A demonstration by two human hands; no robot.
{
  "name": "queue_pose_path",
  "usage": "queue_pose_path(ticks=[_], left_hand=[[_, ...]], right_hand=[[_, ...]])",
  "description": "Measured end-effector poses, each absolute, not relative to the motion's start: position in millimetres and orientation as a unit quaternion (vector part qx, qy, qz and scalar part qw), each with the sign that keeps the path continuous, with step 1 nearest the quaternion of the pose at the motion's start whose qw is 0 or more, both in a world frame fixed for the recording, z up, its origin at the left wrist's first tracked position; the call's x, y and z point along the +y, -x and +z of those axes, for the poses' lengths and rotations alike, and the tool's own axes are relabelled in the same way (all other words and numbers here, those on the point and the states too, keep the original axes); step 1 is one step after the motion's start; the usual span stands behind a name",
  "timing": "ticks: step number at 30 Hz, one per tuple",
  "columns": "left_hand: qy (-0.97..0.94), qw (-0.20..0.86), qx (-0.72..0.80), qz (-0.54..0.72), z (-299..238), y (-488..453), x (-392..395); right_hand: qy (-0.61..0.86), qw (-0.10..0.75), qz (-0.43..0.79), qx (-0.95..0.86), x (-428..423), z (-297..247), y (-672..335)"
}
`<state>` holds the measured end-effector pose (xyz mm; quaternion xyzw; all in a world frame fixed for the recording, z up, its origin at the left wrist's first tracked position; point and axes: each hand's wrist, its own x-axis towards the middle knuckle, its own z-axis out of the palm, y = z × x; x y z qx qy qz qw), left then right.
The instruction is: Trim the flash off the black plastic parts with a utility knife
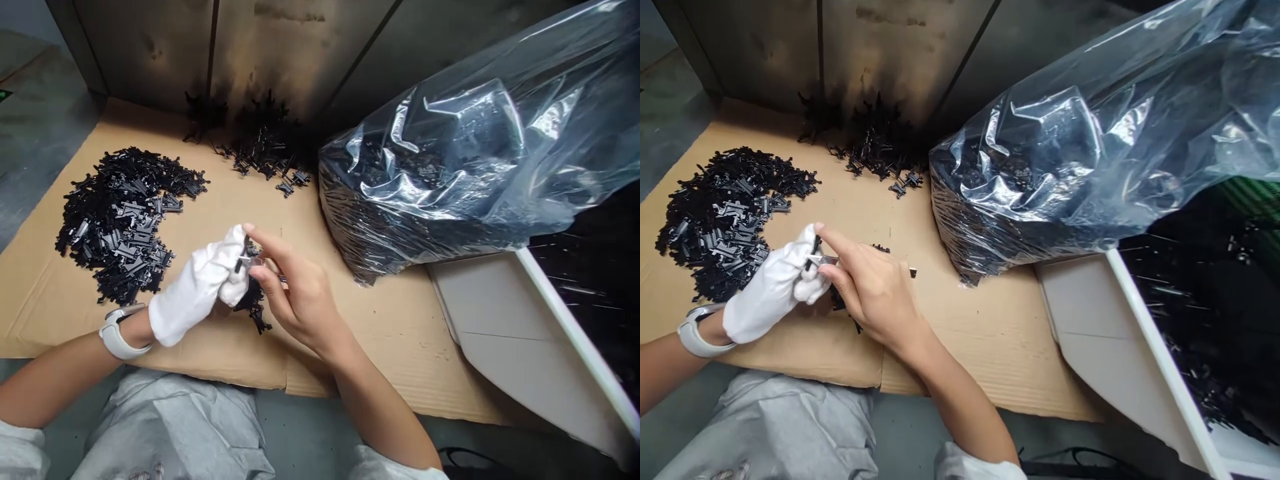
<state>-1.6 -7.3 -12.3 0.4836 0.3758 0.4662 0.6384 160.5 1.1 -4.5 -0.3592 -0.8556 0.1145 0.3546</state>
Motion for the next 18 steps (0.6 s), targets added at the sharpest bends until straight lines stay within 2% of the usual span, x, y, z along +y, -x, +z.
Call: queue_pose_path(ticks=[3, 13, 18], left_hand=[[-0.529, 0.599, 0.393, 0.455, -13.0, 2.1, -11.7], [-0.570, 0.584, 0.373, 0.441, -7.9, 7.7, -16.3], [-0.586, 0.572, 0.355, 0.451, -10.9, 8.7, -13.4]], right_hand=[[0.351, 0.366, 0.102, -0.856, -0.5, -5.8, -156.7], [0.348, 0.385, 0.158, -0.840, -8.8, -5.4, -153.1], [0.342, 0.388, 0.146, -0.843, -7.9, -6.8, -152.1]])
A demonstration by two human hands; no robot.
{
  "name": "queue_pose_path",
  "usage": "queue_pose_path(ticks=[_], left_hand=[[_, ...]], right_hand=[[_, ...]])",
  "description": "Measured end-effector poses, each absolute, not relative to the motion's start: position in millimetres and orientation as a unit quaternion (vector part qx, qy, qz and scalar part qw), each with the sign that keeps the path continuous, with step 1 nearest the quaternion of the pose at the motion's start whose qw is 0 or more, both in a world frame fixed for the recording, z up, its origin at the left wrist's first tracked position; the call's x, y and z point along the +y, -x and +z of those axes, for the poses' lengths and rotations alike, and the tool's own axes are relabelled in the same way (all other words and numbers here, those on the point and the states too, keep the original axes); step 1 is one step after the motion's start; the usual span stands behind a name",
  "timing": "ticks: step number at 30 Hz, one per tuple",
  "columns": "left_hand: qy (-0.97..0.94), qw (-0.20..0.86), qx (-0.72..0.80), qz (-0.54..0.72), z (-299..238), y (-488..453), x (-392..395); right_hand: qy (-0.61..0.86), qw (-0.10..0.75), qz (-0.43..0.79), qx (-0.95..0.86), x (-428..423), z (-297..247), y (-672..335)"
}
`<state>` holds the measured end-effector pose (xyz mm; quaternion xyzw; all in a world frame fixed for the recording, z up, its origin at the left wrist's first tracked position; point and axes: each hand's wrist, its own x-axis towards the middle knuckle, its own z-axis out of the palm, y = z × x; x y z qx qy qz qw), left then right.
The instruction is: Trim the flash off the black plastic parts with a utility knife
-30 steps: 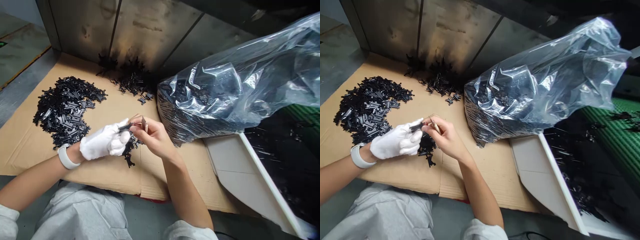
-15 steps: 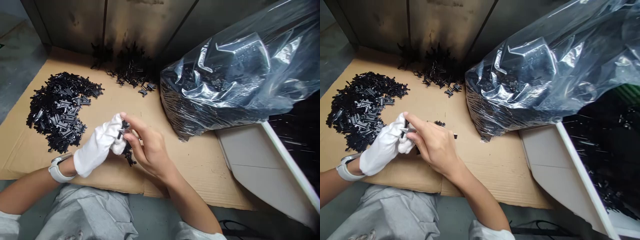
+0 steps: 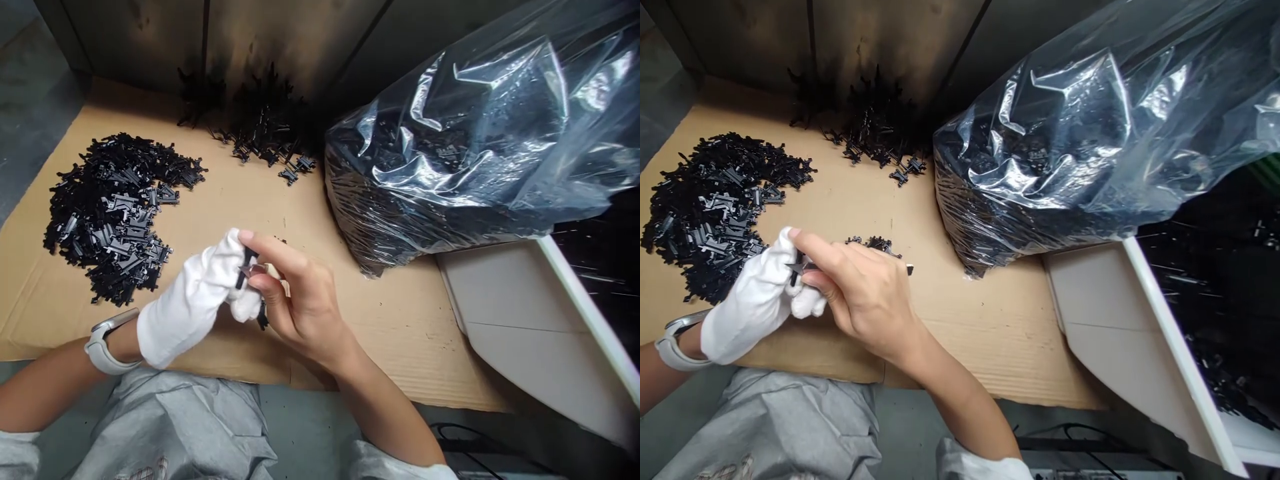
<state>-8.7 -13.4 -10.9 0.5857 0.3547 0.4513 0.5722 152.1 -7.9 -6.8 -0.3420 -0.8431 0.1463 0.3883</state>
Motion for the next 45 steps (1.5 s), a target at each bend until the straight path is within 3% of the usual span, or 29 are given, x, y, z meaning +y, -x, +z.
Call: queue_pose_path(ticks=[3, 9, 14, 25, 33, 45], left_hand=[[-0.573, 0.579, 0.358, 0.456, -11.8, 6.8, -13.8], [-0.466, 0.689, 0.328, 0.449, -5.1, 2.5, -18.8], [-0.510, 0.637, 0.382, 0.434, 4.1, 2.4, -16.9], [-0.466, 0.667, 0.382, 0.439, -3.4, 1.3, -18.4], [-0.426, 0.675, 0.377, 0.471, -6.6, 3.7, -21.7], [-0.444, 0.661, 0.376, 0.474, -4.4, 0.4, -22.1]], right_hand=[[0.335, 0.398, 0.140, -0.842, -6.6, -7.7, -152.6], [0.306, 0.417, 0.164, -0.840, -2.4, -9.7, -156.0], [0.306, 0.414, 0.192, -0.836, -2.0, -10.9, -155.8], [0.348, 0.416, 0.296, -0.786, -6.6, -4.9, -154.4], [0.338, 0.413, 0.173, -0.828, -5.7, -9.5, -151.3], [0.326, 0.401, 0.152, -0.842, -5.7, -3.9, -153.1]])
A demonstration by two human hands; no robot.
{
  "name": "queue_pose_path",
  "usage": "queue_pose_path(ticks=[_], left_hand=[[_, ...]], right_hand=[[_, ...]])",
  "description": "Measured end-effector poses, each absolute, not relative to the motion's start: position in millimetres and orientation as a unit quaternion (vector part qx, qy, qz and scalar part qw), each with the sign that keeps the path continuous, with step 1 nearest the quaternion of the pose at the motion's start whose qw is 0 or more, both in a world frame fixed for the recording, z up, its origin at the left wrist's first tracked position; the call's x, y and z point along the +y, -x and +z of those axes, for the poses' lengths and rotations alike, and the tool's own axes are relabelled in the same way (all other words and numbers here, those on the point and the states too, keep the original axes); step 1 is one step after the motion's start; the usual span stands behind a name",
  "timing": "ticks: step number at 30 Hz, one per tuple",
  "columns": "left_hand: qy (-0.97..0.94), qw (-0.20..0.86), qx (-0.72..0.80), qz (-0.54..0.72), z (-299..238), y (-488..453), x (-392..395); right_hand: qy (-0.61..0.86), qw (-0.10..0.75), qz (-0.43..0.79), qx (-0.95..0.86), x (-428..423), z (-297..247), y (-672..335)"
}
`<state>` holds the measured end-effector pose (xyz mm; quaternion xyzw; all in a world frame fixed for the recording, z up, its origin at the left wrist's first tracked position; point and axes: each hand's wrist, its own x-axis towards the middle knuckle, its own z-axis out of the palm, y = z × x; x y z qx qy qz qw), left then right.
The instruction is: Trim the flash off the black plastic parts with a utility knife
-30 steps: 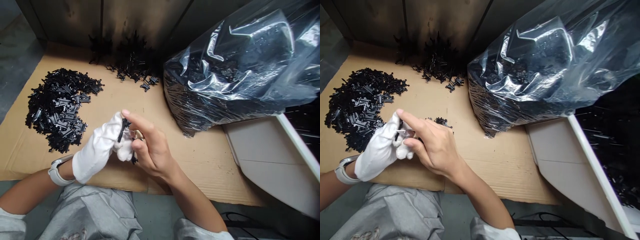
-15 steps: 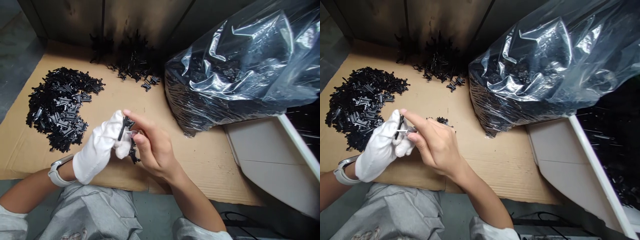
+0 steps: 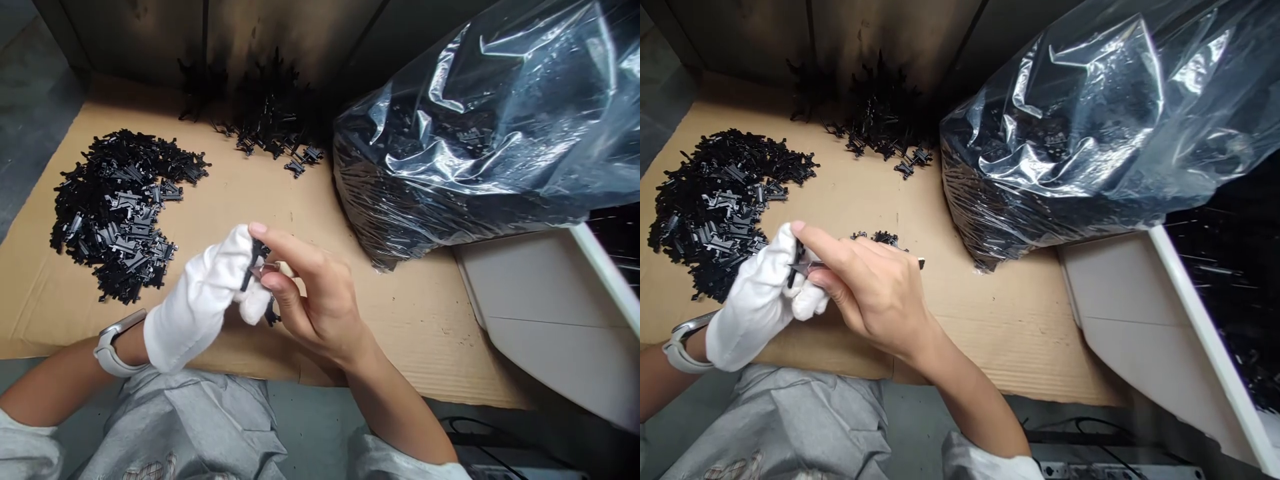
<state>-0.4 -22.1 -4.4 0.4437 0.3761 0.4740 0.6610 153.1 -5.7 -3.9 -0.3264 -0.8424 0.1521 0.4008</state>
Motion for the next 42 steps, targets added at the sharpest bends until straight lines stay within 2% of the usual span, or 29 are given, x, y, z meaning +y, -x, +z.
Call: queue_pose_path(ticks=[15, 21, 27, 31, 37, 42], left_hand=[[-0.459, 0.663, 0.370, 0.463, -7.6, 1.3, -22.0], [-0.435, 0.717, 0.310, 0.448, -5.5, 3.0, -18.2], [-0.444, 0.764, 0.307, 0.352, -2.5, 4.5, -13.7], [-0.495, 0.722, 0.358, 0.326, -1.3, 2.0, -9.5], [-0.553, 0.545, 0.477, 0.413, -1.4, 1.1, -5.2], [-0.665, 0.414, 0.461, 0.417, 1.5, 2.0, -0.6]], right_hand=[[0.320, 0.413, 0.174, -0.835, -5.4, -5.6, -156.1], [0.336, 0.468, 0.338, -0.744, -1.9, -8.3, -155.3], [0.364, 0.479, 0.489, -0.632, 1.5, -0.8, -146.8], [0.356, 0.489, 0.547, -0.578, 3.0, -1.9, -151.9], [0.382, 0.485, 0.572, -0.540, 6.5, -6.5, -159.6], [0.401, 0.459, 0.564, -0.557, 7.2, -6.6, -162.1]])
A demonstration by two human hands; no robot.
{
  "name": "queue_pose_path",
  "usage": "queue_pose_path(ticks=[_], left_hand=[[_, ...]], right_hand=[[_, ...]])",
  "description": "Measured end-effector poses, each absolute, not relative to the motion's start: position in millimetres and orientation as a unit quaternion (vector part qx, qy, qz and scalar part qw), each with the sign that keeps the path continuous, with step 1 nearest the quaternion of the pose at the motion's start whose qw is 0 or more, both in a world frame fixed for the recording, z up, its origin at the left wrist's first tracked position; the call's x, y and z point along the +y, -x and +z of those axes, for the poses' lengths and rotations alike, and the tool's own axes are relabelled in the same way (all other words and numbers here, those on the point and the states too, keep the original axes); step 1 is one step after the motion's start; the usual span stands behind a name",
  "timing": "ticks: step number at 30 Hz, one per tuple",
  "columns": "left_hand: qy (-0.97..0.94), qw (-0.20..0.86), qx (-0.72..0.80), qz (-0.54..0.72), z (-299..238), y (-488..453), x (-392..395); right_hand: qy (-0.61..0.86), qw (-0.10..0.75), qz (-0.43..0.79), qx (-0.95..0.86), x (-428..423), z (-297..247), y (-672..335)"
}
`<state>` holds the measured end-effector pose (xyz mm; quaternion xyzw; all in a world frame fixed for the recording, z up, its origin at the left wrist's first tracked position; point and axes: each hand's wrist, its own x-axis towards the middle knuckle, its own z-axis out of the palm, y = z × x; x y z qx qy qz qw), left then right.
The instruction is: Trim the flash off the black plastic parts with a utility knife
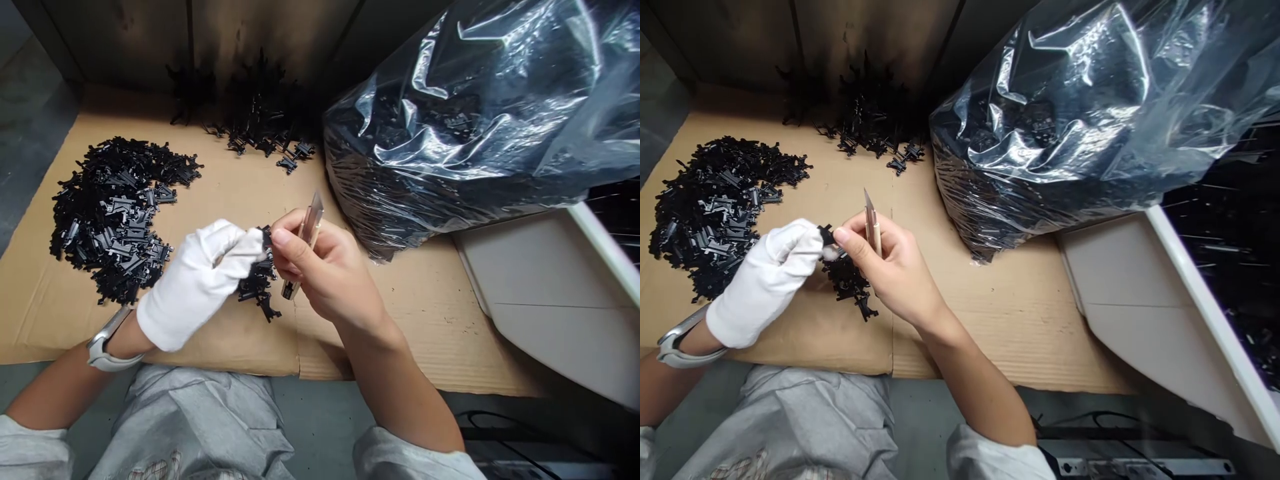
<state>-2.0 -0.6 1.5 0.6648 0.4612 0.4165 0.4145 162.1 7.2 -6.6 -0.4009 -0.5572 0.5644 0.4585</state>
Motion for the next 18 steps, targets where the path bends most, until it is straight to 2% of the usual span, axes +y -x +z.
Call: queue_pose_path(ticks=[2, 4, 7, 10, 18], left_hand=[[-0.668, 0.417, 0.458, 0.413, 3.5, 3.5, 1.3], [-0.612, 0.482, 0.470, 0.414, 5.0, 5.8, 1.8], [-0.481, 0.603, 0.473, 0.426, 5.3, 9.8, 0.3], [-0.396, 0.682, 0.423, 0.447, 2.5, 13.1, -1.5], [-0.384, 0.724, 0.362, 0.445, 0.3, 17.7, -4.1]], right_hand=[[0.400, 0.454, 0.550, -0.576, 6.5, -6.7, -163.7], [0.403, 0.464, 0.496, -0.614, 5.2, -7.0, -165.5], [0.408, 0.475, 0.321, -0.710, 3.0, -7.5, -167.6], [0.383, 0.452, 0.171, -0.787, 2.6, -7.9, -167.8], [0.348, 0.450, 0.087, -0.818, 4.7, -11.5, -163.4]])
